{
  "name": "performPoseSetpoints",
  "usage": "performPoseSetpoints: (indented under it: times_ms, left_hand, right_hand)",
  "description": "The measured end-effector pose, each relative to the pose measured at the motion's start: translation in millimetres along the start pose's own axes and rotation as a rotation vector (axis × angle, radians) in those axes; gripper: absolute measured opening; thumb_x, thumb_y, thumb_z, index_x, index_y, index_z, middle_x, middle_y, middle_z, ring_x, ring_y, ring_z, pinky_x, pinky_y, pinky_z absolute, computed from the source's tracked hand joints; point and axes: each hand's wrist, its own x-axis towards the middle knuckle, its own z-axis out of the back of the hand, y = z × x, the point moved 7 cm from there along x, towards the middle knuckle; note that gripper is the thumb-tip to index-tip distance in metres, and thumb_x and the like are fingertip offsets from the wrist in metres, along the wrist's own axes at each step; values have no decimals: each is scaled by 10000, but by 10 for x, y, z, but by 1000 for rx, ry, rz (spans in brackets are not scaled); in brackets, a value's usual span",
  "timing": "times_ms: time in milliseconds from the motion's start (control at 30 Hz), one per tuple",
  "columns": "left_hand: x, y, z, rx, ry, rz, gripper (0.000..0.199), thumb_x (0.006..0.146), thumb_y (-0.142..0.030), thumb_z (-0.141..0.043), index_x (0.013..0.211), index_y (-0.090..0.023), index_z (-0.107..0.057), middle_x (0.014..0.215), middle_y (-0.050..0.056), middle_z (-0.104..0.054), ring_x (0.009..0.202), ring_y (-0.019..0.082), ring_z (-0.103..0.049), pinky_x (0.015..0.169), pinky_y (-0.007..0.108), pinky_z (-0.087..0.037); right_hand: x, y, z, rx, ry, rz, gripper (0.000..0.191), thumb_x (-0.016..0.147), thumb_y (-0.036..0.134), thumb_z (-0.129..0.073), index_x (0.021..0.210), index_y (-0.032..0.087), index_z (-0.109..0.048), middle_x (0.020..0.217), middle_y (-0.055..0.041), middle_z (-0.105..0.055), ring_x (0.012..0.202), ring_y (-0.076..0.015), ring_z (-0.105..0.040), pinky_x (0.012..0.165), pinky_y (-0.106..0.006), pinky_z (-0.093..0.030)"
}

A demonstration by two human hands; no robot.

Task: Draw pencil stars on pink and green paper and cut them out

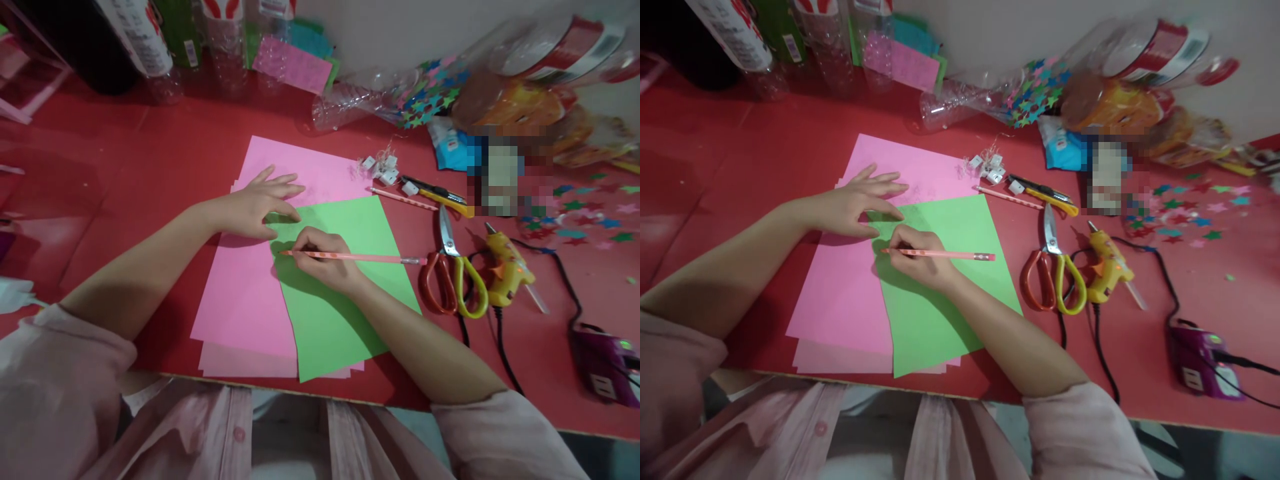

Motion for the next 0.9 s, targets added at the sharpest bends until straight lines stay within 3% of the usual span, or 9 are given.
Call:
performPoseSetpoints:
  times_ms: [200, 900]
  left_hand:
    - [9, 38, -49, -46, 60, -18, 536, 752, -310, -685, 1280, -270, -603, 1643, 23, -187, 1513, 342, -74, 1191, 599, 15]
    - [15, 56, -60, 2, 95, -26, 562, 767, -371, -687, 1307, -259, -581, 1649, 58, -157, 1514, 339, -70, 1198, 572, 13]
  right_hand:
    - [-1, -2, -23, -8, 2, 9, 86, 686, 126, -516, 675, 211, -520, 600, 57, -509, 536, -80, -419, 519, -230, -319]
    - [16, -27, -43, -35, 58, 8, 84, 720, 167, -510, 646, 202, -492, 582, 56, -490, 543, -81, -409, 526, -227, -298]
